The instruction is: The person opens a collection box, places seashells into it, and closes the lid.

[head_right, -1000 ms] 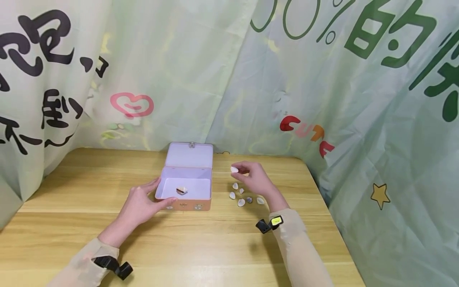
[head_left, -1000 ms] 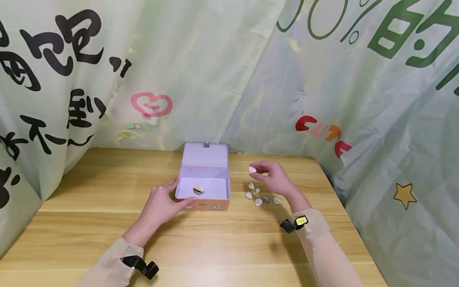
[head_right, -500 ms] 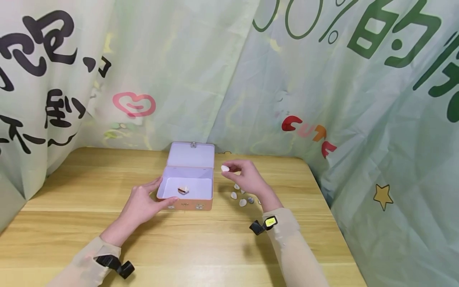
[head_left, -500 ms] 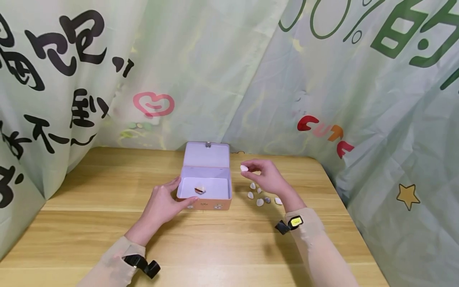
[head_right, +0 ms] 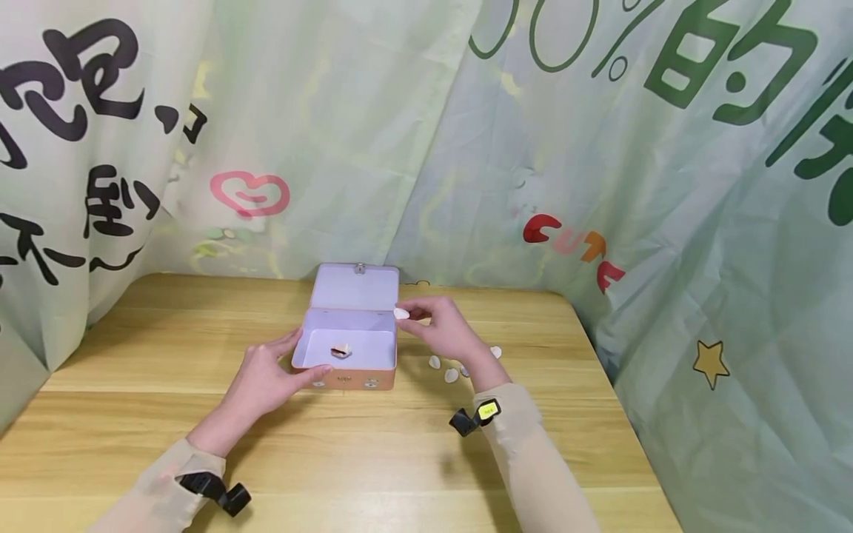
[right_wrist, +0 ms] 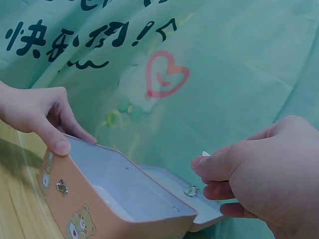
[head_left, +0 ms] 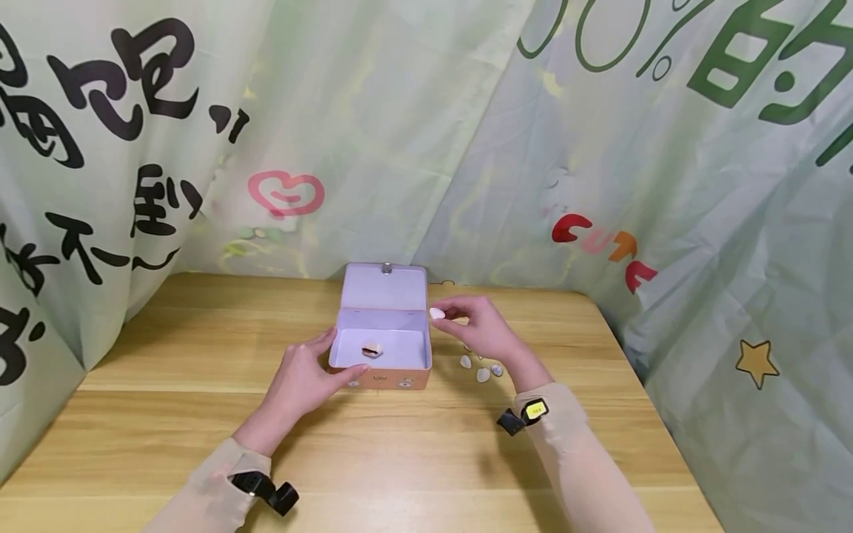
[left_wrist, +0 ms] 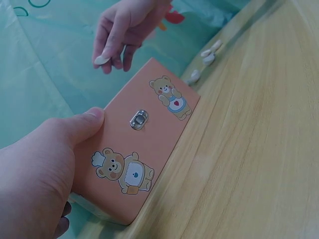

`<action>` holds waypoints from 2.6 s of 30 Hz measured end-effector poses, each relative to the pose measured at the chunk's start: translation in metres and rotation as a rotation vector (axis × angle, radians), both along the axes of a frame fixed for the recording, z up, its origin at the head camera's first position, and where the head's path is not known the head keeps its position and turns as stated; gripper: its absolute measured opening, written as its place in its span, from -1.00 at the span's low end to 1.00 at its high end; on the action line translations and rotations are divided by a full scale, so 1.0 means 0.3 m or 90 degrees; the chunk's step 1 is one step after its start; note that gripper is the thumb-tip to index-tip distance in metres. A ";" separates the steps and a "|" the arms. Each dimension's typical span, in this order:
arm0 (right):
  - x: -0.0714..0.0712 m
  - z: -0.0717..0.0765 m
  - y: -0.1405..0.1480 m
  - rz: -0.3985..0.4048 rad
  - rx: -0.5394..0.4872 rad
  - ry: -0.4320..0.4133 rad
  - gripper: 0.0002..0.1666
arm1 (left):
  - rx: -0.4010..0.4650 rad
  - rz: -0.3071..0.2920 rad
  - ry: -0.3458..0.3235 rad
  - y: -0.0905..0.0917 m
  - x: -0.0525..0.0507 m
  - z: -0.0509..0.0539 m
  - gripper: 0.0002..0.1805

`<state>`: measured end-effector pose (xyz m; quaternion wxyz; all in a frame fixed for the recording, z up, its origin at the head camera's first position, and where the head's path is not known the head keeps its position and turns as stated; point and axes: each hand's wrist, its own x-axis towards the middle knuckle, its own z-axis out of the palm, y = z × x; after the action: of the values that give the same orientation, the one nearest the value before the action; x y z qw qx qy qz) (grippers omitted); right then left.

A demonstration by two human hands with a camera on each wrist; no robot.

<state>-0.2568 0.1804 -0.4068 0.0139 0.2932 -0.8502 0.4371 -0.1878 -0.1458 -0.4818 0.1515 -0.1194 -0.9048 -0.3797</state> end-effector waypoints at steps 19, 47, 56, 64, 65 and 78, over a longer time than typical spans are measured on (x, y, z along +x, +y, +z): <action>-0.006 -0.009 -0.105 0.043 -0.005 -0.031 -0.65 | 0.004 0.000 0.005 0.000 -0.004 -0.005 0.17; -0.036 -0.072 -0.230 0.105 0.026 -0.029 -0.63 | 0.005 -0.008 0.019 0.000 -0.003 -0.004 0.13; -0.069 -0.089 -0.255 0.115 0.086 -0.037 -0.69 | 0.009 -0.007 0.022 0.004 0.001 -0.005 0.13; -0.094 -0.089 -0.275 0.111 0.109 -0.047 -0.73 | 0.009 -0.008 0.021 0.002 0.004 -0.002 0.11; -0.095 -0.089 -0.276 0.109 0.113 -0.047 -0.73 | 0.010 -0.007 0.021 0.003 0.004 -0.001 0.12; -0.104 -0.099 -0.287 0.111 0.135 -0.056 -0.78 | 0.008 -0.009 0.025 -0.003 0.000 -0.005 0.12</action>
<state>-0.2879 0.0943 -0.4367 -0.0924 0.3464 -0.8627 0.3567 -0.1877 -0.1467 -0.4831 0.1673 -0.1324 -0.8982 -0.3844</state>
